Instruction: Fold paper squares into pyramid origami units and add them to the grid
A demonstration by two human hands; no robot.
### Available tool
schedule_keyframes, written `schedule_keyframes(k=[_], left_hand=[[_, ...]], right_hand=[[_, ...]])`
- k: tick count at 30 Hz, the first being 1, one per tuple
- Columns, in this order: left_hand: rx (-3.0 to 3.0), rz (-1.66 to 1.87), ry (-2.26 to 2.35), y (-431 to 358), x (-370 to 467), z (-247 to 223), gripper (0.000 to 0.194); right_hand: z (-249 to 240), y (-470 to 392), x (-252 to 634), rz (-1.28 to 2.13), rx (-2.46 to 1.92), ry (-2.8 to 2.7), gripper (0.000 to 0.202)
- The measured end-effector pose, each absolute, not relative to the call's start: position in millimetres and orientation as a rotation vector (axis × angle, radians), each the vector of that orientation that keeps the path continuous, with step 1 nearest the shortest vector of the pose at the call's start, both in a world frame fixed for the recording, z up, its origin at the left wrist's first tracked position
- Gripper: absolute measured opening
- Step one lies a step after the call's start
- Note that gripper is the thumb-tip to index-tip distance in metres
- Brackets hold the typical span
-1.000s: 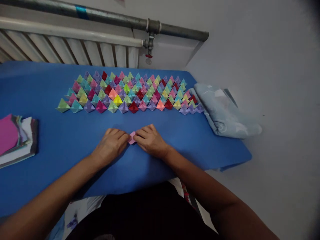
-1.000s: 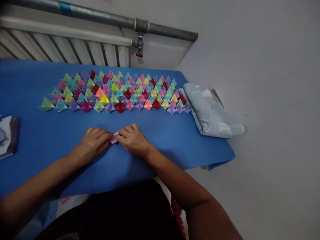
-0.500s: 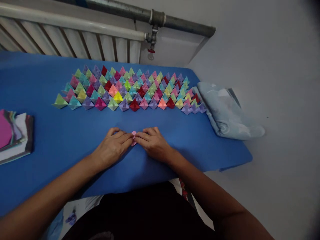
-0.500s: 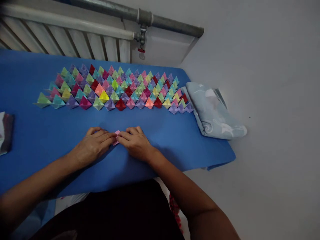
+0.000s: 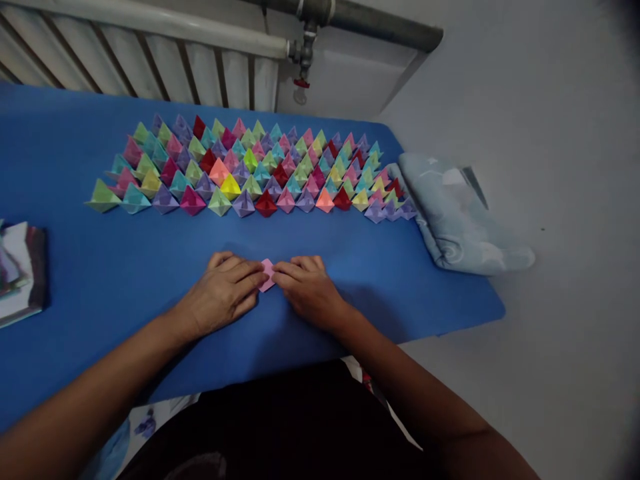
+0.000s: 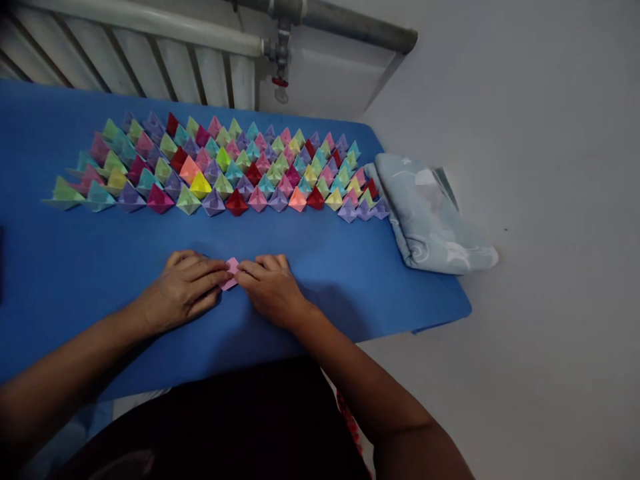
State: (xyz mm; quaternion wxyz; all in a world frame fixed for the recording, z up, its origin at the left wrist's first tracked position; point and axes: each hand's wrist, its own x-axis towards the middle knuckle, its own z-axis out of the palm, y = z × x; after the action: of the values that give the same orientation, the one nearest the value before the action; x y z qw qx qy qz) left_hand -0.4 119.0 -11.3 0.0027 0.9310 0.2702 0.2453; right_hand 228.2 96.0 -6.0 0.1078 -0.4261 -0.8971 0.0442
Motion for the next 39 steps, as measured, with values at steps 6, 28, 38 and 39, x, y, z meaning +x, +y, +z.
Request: schedule_keyframes(k=[6, 28, 38, 39], left_hand=[[2.987, 0.787, 0.845, 118, 0, -13, 0.021], [2.519, 0.723, 1.153, 120, 8, -9, 0.029], [2.428, 0.652, 1.272, 126, 15, -8, 0.032], [2.41, 0.656, 1.279, 127, 14, -8, 0.031]], right_hand=[[-11, 90, 229, 0.111, -1.266, -2.479, 0.024], [0, 97, 214, 0.37, -1.578, -2.326, 0.028], [4, 102, 209, 0.361, -1.671, -2.339, 0.028], [4, 102, 209, 0.36, -1.678, -2.339, 0.028]])
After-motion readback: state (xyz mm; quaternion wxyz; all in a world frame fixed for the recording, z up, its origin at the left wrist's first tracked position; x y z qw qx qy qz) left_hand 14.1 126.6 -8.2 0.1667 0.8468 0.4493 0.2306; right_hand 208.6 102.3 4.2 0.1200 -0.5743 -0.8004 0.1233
